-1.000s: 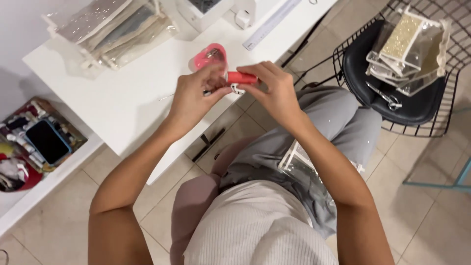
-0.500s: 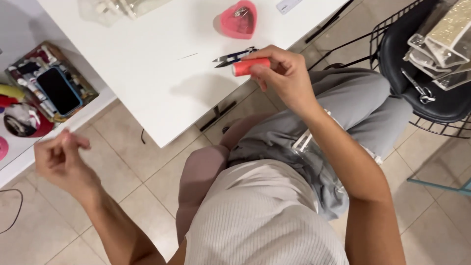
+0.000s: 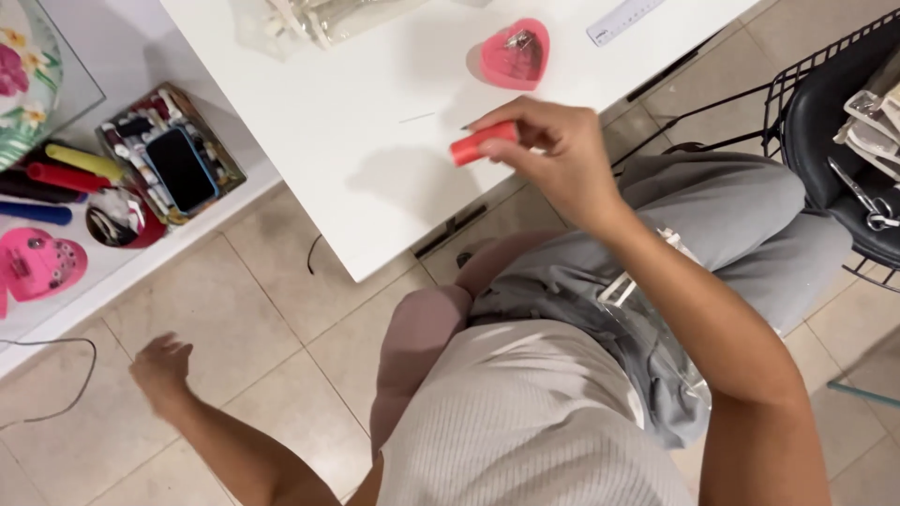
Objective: Hand sewing a clear plastic pouch with decorative white trim and a zipper.
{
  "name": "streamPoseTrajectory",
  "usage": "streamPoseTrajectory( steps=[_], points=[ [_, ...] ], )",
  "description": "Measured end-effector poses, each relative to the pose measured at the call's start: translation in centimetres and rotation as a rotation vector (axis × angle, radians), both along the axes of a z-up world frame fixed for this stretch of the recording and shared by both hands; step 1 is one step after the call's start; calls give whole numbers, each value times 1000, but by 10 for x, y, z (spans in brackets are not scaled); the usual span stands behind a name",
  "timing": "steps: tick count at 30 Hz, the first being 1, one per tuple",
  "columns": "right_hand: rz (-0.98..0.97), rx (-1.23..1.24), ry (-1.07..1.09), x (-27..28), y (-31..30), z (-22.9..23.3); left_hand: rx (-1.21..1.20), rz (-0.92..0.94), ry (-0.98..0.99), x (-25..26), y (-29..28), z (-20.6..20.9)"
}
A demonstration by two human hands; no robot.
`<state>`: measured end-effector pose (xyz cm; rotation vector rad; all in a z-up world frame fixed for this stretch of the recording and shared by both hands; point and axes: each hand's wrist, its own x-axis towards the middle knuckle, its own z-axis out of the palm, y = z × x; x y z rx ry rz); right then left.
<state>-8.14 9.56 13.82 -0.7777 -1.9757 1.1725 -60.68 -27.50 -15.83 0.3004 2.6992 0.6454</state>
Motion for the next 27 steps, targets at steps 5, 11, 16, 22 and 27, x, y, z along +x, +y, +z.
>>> streamPoseTrajectory(
  steps=[5, 11, 16, 22, 27],
  points=[
    [175, -20, 22, -42, -23, 21, 883, -653, 91, 147, 126, 247],
    [245, -135, 112, -55, -35, 34, 965, -1289, -656, 288, 230, 282],
    [166, -200, 214, -41, -13, -4, 949, -914, -541, 259, 214, 272],
    [151, -231, 219, -53, -12, -29, 752, -551, -62, 188, 144, 231],
    [116, -132, 114, -53, -7, -43, 407, -598, 327, 179, 129, 244]
  ],
)
